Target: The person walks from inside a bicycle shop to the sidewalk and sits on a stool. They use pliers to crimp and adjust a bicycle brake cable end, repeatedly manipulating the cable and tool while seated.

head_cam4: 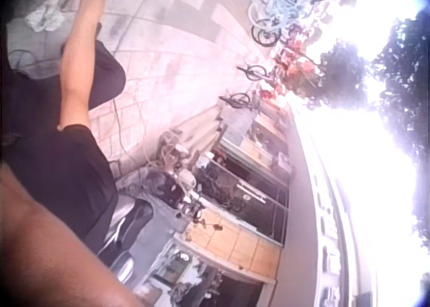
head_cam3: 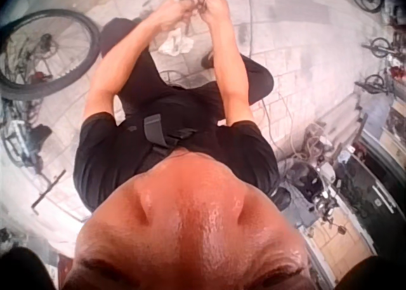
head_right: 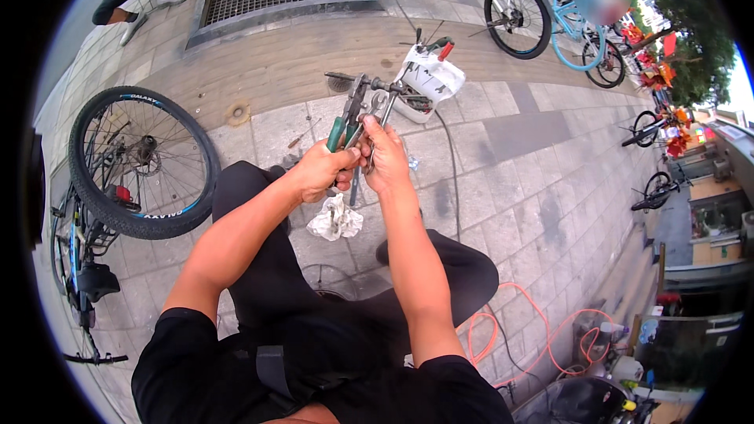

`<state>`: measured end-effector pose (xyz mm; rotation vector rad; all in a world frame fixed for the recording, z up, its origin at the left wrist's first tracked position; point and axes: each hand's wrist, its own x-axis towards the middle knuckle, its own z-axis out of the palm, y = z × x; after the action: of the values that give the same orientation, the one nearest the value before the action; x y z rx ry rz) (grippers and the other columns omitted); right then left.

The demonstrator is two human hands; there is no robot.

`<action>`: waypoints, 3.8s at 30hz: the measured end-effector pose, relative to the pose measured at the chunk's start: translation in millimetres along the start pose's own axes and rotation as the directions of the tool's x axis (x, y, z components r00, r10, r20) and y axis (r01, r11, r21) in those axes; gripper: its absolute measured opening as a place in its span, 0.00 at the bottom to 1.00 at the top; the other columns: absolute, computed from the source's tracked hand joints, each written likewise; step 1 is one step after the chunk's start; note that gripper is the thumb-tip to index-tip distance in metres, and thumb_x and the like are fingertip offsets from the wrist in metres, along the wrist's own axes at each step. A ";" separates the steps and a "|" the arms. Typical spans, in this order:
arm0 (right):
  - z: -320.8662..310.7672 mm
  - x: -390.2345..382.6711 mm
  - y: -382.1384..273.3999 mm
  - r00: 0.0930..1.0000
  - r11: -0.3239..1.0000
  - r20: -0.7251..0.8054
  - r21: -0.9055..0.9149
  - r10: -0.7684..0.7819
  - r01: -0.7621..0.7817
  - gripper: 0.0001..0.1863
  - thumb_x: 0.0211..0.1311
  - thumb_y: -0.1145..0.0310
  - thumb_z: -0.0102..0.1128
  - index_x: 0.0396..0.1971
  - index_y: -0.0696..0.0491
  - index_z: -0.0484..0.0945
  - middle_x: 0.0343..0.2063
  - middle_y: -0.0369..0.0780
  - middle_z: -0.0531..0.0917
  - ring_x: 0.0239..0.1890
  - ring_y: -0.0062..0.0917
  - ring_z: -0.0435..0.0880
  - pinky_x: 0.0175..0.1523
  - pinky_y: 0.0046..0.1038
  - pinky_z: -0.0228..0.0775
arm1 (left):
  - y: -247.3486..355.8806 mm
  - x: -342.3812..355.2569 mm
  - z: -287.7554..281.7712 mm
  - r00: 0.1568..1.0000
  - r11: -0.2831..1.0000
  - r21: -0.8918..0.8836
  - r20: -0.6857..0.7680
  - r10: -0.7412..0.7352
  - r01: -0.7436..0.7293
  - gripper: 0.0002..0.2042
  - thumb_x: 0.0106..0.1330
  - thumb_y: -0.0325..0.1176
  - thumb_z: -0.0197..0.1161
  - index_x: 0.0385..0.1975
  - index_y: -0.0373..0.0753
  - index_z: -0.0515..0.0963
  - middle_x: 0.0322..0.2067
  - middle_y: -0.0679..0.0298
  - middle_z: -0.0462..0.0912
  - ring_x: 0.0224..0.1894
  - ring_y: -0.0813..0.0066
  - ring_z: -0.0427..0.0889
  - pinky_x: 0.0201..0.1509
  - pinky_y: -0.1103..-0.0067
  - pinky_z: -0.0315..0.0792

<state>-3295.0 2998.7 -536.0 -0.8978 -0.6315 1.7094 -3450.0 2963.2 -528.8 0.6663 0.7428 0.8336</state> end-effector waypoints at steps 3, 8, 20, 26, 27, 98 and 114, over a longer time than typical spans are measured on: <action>0.8 -5.4 -1.8 0.998 0.998 0.059 0.053 -0.032 0.029 0.16 0.72 0.57 0.66 0.46 0.55 0.80 0.20 0.31 0.73 0.19 0.17 0.71 0.23 0.21 0.64 | 1.2 2.6 -5.6 0.999 0.999 -0.042 0.039 0.013 -0.011 0.11 0.78 0.41 0.61 0.45 0.39 0.78 0.33 0.69 0.75 0.25 0.82 0.67 0.28 0.79 0.67; 6.8 0.7 -11.9 0.999 1.000 0.041 0.018 -0.018 0.017 0.18 0.74 0.56 0.64 0.47 0.58 0.80 0.21 0.30 0.72 0.21 0.16 0.71 0.24 0.22 0.65 | 4.3 0.9 -7.4 0.996 0.996 0.044 0.051 0.071 -0.073 0.17 0.77 0.49 0.61 0.45 0.38 0.79 0.31 0.68 0.74 0.24 0.81 0.68 0.26 0.79 0.67; 3.5 13.9 -12.8 0.976 0.989 0.199 0.097 0.094 -0.115 0.17 0.77 0.58 0.59 0.47 0.58 0.79 0.24 0.32 0.76 0.21 0.17 0.72 0.23 0.22 0.64 | 15.9 -5.7 -18.1 0.970 0.930 0.280 0.102 0.219 -0.239 0.14 0.76 0.40 0.64 0.52 0.37 0.77 0.35 0.67 0.83 0.22 0.82 0.73 0.25 0.81 0.69; 1.0 13.2 -13.6 0.973 0.978 0.199 0.144 0.122 -0.152 0.17 0.77 0.57 0.59 0.46 0.58 0.79 0.24 0.32 0.74 0.20 0.17 0.71 0.22 0.23 0.64 | 17.0 -4.0 -19.9 0.972 0.895 0.379 0.076 0.222 -0.234 0.14 0.72 0.34 0.67 0.53 0.38 0.77 0.34 0.68 0.84 0.25 0.82 0.76 0.27 0.80 0.72; 0.5 12.6 -12.7 0.975 0.978 0.189 0.146 0.120 -0.148 0.17 0.77 0.57 0.59 0.46 0.58 0.78 0.24 0.32 0.74 0.20 0.17 0.71 0.22 0.22 0.64 | 14.9 -2.4 -20.6 0.967 0.896 0.365 0.079 0.243 -0.254 0.14 0.71 0.34 0.67 0.53 0.38 0.77 0.33 0.68 0.83 0.25 0.82 0.77 0.27 0.80 0.72; -49.9 -39.7 -109.6 0.791 -0.058 0.506 -0.852 -0.343 0.520 0.14 0.71 0.60 0.68 0.36 0.57 0.82 0.25 0.42 0.79 0.25 0.30 0.77 0.33 0.30 0.69 | 16.7 -20.8 -43.3 0.949 0.932 0.362 0.303 -0.083 -0.034 0.11 0.68 0.33 0.71 0.37 0.37 0.75 0.28 0.66 0.81 0.21 0.81 0.75 0.27 0.79 0.71; -51.9 -39.2 -59.4 0.817 0.272 0.337 -0.825 -0.467 0.496 0.17 0.77 0.58 0.61 0.38 0.59 0.82 0.26 0.34 0.80 0.30 0.17 0.74 0.37 0.23 0.69 | 12.3 -16.1 -46.3 0.964 0.932 0.361 0.255 -0.081 -0.017 0.14 0.67 0.37 0.73 0.41 0.39 0.74 0.27 0.71 0.76 0.24 0.84 0.74 0.28 0.81 0.69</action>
<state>-3213.3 2978.6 -509.9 -1.2072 -1.7536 0.6926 -3499.0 2966.5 -540.7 1.0712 0.6640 0.5637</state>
